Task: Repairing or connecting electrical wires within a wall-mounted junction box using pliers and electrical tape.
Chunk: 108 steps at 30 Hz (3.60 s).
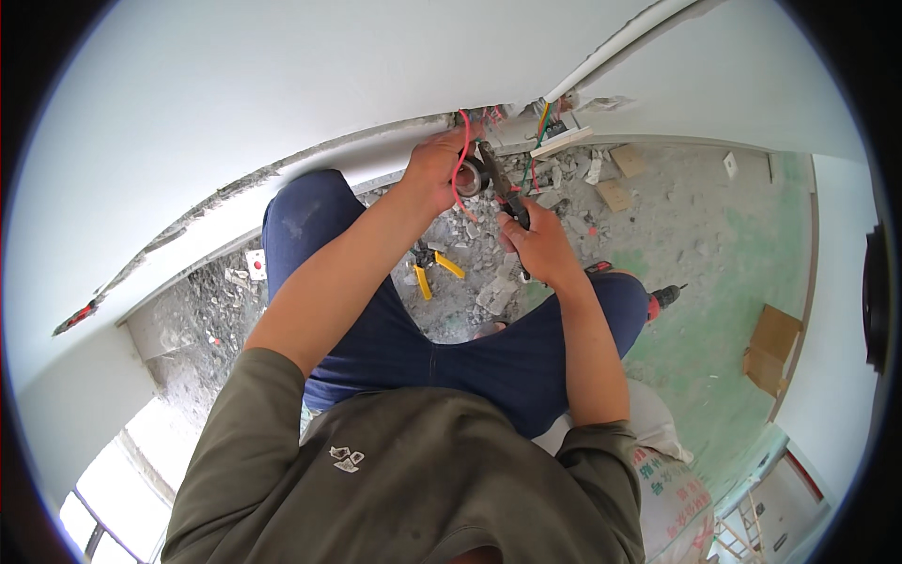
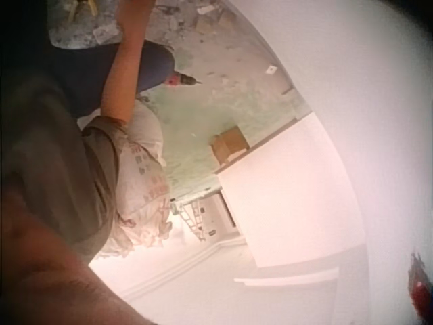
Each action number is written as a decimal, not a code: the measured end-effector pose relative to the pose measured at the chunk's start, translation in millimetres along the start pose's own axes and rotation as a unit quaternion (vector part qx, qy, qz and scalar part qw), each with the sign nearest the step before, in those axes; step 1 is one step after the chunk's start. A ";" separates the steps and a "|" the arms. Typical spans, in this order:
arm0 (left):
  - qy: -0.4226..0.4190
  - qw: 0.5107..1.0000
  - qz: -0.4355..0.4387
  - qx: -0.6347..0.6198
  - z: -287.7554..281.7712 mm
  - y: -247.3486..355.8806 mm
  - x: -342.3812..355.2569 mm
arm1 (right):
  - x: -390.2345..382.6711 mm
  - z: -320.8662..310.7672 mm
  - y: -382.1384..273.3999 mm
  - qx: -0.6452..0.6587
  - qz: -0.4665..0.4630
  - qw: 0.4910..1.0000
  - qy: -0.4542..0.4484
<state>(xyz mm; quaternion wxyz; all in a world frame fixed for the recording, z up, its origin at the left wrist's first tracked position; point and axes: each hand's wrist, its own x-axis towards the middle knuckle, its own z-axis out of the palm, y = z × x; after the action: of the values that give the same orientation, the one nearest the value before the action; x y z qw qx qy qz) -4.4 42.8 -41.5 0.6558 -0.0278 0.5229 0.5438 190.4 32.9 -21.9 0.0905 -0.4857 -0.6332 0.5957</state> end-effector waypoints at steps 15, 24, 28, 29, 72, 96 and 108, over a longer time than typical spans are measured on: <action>-0.073 0.997 -0.028 0.003 -12.4 5.0 5.2 | 17.2 -19.5 7.3 0.364 0.086 0.900 -0.223; -0.018 0.998 0.058 0.031 -7.2 -2.5 -6.7 | 9.0 -27.4 23.7 0.099 0.054 0.988 -0.105; 0.006 0.998 0.044 0.038 -9.2 -1.8 -13.9 | 12.7 -21.5 35.0 -0.027 0.044 0.998 -0.046; 0.002 0.999 0.019 0.033 -11.8 -1.8 -14.4 | 12.7 -20.3 31.4 -0.062 0.033 0.997 -0.037; 0.003 0.715 0.172 0.677 -76.9 -97.1 83.5 | -24.1 -11.9 35.4 -0.254 -0.054 0.966 0.023; -0.036 0.992 0.094 0.081 -13.4 -12.0 8.6 | -2.3 -6.5 27.0 -0.231 -0.074 0.965 0.103; 0.002 0.994 0.068 0.090 -0.9 -0.1 -9.9 | -7.4 4.9 16.5 -0.257 -0.131 0.948 0.130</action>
<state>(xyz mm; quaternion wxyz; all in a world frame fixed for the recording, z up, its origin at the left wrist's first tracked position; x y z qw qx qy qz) -3.6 35.4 -34.9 0.6165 0.0656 0.5712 0.5379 199.2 21.2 -33.7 0.1214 -0.4788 -0.8057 0.3268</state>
